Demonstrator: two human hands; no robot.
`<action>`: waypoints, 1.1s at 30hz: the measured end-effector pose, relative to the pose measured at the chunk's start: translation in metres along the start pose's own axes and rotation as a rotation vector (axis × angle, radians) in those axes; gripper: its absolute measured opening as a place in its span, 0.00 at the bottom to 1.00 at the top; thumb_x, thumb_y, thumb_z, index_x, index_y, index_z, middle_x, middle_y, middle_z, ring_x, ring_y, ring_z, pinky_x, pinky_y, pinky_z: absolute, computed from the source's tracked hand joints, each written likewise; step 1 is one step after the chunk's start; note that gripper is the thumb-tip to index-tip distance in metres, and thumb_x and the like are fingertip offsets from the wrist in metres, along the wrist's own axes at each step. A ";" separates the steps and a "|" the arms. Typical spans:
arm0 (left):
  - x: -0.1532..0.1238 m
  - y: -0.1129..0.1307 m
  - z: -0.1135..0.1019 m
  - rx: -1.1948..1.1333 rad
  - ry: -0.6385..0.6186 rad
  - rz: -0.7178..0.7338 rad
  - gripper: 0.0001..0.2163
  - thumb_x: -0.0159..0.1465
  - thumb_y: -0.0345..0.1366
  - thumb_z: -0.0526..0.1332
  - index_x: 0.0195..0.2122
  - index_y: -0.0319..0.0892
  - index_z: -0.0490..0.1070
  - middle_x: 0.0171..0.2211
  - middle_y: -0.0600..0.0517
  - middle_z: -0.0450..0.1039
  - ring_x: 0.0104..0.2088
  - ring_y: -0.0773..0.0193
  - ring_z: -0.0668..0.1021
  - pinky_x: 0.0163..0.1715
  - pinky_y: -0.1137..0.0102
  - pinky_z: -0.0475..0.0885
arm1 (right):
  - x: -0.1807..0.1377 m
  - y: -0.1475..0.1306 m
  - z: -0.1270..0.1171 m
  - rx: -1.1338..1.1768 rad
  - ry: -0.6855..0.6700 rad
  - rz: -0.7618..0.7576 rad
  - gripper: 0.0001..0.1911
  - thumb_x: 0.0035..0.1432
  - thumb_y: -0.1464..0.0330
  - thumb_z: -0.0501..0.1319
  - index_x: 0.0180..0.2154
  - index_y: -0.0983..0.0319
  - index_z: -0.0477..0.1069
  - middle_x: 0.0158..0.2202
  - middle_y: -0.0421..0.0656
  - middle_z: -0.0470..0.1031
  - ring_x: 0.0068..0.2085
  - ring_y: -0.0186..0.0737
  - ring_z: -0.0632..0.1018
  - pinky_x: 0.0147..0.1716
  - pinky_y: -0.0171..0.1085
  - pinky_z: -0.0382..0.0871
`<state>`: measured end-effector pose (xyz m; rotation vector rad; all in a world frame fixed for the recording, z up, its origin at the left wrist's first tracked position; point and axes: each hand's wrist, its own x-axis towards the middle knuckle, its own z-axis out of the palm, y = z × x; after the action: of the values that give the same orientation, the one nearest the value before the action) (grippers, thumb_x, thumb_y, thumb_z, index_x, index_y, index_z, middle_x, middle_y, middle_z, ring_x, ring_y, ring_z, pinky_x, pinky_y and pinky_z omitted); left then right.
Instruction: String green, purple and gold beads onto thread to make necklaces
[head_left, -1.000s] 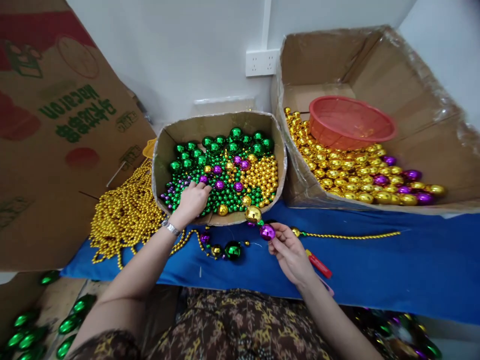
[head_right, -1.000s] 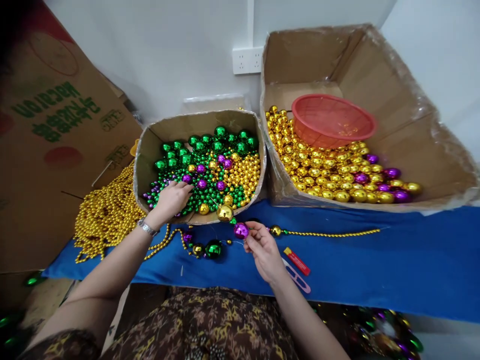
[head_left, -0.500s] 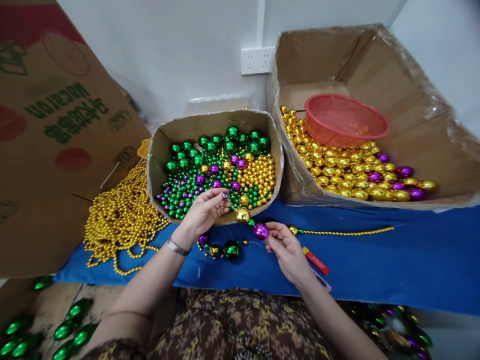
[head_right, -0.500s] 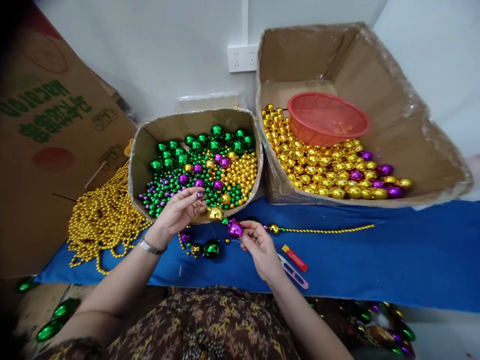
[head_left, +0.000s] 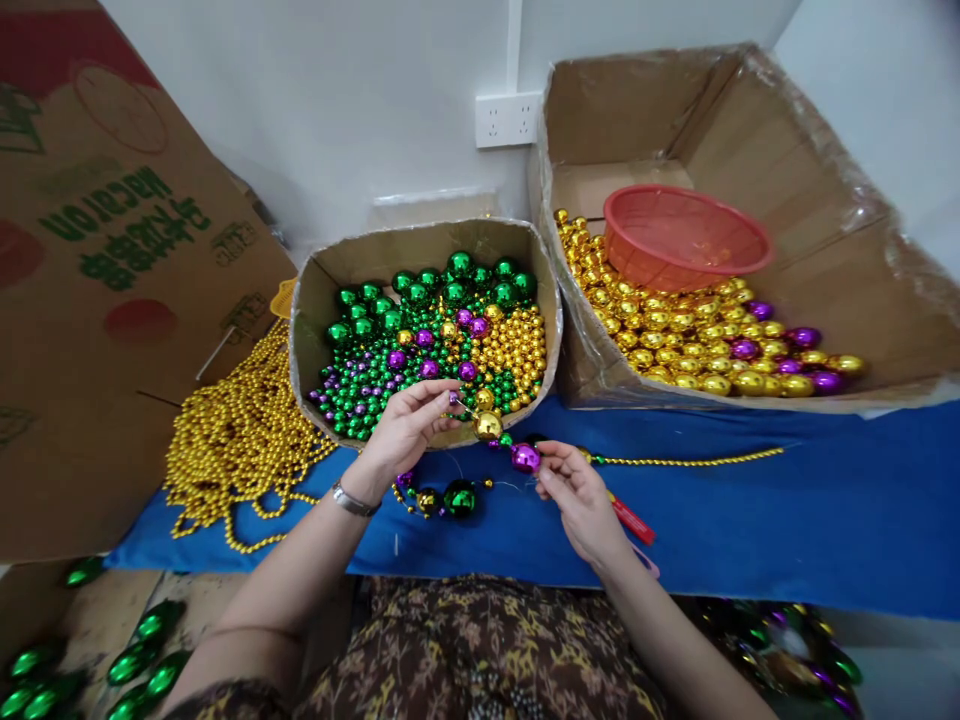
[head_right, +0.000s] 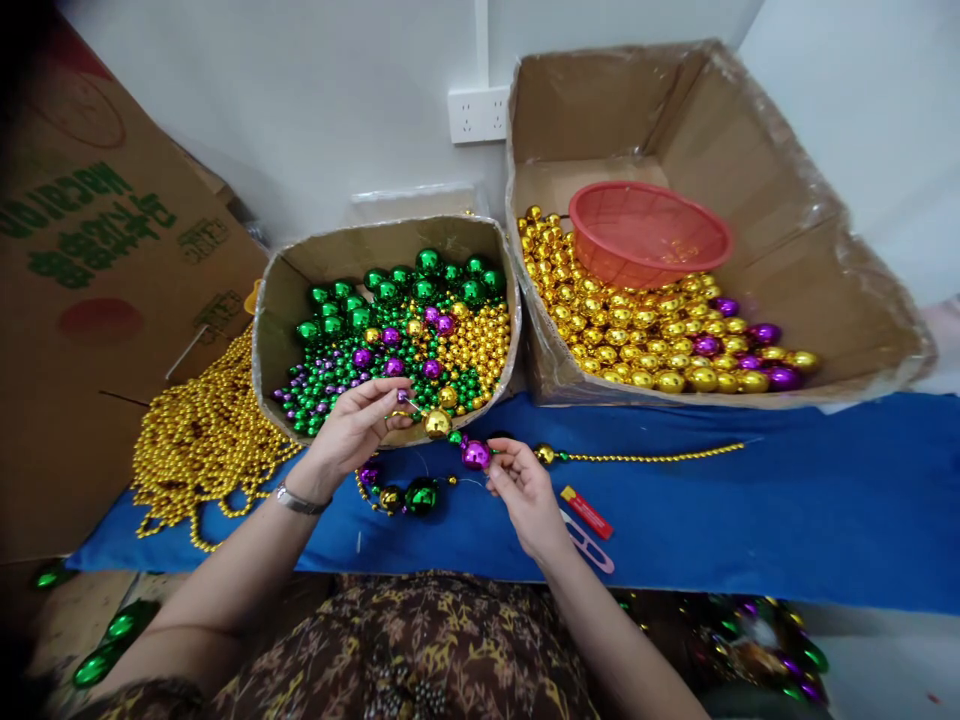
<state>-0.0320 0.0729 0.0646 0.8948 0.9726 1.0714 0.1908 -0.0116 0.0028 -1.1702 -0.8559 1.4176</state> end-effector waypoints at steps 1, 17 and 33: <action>0.000 0.000 0.000 0.022 0.005 0.010 0.12 0.56 0.38 0.70 0.40 0.42 0.78 0.33 0.51 0.77 0.33 0.68 0.79 0.33 0.74 0.77 | 0.000 0.000 0.000 -0.013 0.007 -0.007 0.16 0.53 0.59 0.67 0.44 0.57 0.72 0.33 0.40 0.72 0.30 0.34 0.71 0.30 0.35 0.69; -0.017 -0.035 0.021 0.505 -0.152 0.170 0.08 0.59 0.39 0.67 0.35 0.40 0.76 0.34 0.48 0.79 0.34 0.64 0.79 0.36 0.69 0.75 | -0.008 0.046 -0.021 -0.209 -0.060 0.069 0.14 0.57 0.62 0.61 0.45 0.58 0.69 0.33 0.40 0.76 0.30 0.36 0.78 0.33 0.38 0.75; -0.015 0.017 0.077 0.592 -0.291 0.407 0.05 0.62 0.36 0.63 0.34 0.40 0.77 0.33 0.49 0.79 0.34 0.64 0.78 0.35 0.69 0.74 | 0.002 -0.020 -0.009 -0.696 -0.155 -0.430 0.12 0.65 0.64 0.55 0.45 0.54 0.76 0.44 0.43 0.79 0.45 0.44 0.78 0.49 0.44 0.71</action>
<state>0.0330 0.0539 0.1083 1.7417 0.8908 0.9567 0.2046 -0.0067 0.0186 -1.2740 -1.6847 0.8749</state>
